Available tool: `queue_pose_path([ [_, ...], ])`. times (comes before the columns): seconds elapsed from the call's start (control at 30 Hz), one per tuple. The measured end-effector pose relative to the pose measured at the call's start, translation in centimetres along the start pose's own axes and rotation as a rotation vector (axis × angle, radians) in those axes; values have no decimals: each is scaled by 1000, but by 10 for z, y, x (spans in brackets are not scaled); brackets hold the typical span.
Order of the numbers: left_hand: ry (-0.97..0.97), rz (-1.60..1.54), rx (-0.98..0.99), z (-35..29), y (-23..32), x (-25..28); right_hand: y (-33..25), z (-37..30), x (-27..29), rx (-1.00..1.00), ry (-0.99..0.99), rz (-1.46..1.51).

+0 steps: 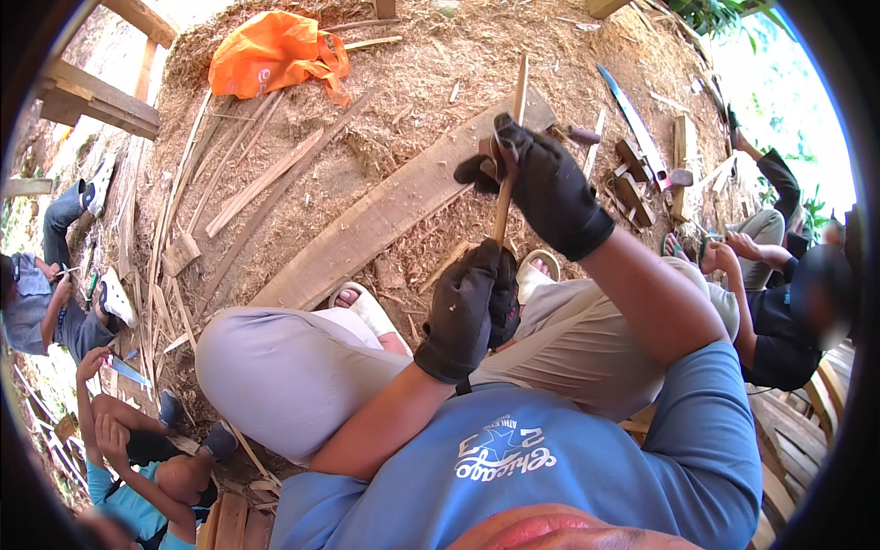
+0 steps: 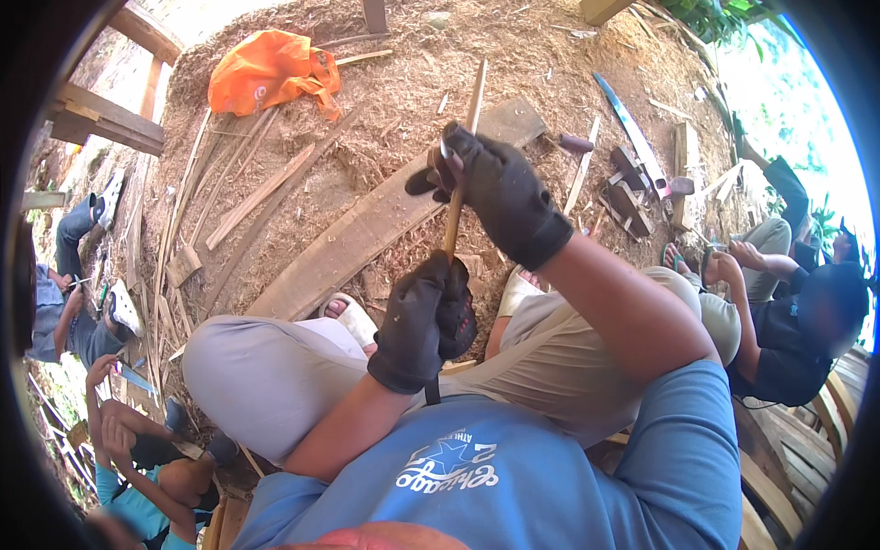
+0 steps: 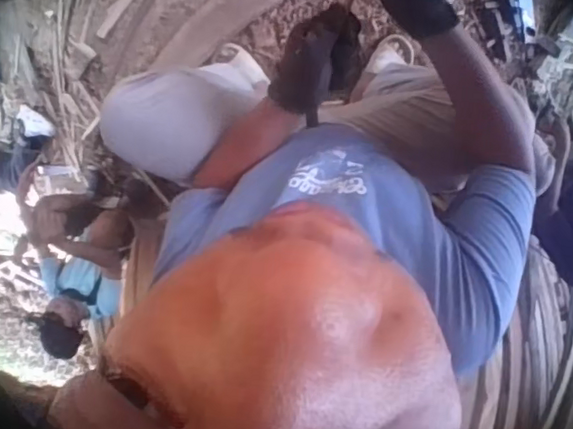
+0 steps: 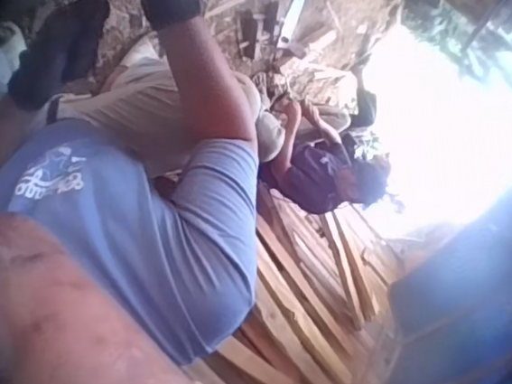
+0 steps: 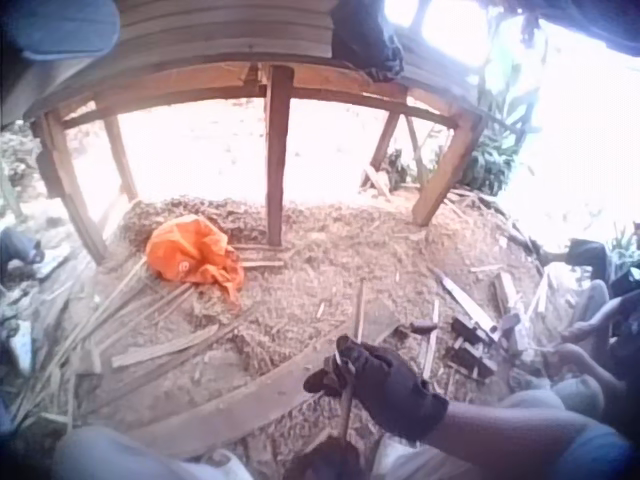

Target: The person sits on the ground and uses a knife to shave and shape a thin wooden stick. They repeatedly rotate the stick and scrape its surface to smooth it, while other people work nearby.

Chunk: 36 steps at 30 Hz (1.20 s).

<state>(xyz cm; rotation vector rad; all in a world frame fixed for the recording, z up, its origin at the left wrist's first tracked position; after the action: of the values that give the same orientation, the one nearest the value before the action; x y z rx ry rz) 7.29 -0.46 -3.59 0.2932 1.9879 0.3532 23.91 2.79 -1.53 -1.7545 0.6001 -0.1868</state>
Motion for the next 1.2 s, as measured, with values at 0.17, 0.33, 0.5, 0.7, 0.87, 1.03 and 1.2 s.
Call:
queue_pose_path([
  [0.17, 10, 118, 29, -5, 4, -3, -22, 20, 38, 125, 51, -71],
  [0.33, 116, 139, -55, 8, 4, 20, 31, -11, -18, -109, -95, 68],
  [0.5, 55, 136, 27, 4, -3, 0, -20, 44, 69, 98, 91, -34],
  [0.7, 81, 232, -100, 2, 12, 15, 2, -5, -20, -11, -92, -288],
  [0.87, 95, 217, 36, 0, -1, 2, -33, 40, 79, 153, 181, -97],
  [1.03, 113, 281, -67, 6, 6, 18, 12, -15, -17, -19, 9, -17],
  [1.2, 176, 348, 33, -1, 10, 17, -36, 24, 32, 62, 93, 41],
])
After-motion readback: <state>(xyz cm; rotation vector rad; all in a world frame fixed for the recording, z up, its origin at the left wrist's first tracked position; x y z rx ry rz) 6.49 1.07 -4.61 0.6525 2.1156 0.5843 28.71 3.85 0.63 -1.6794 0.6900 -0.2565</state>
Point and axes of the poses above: each hand's wrist, its own z-axis towards the middle knuckle, its own x-axis out of the back of the hand, y = z × x, the point moved 9 cm from there along z, towards the middle knuckle, and after that the axes turned 9 degrees about -y, right-handed, at the moved point
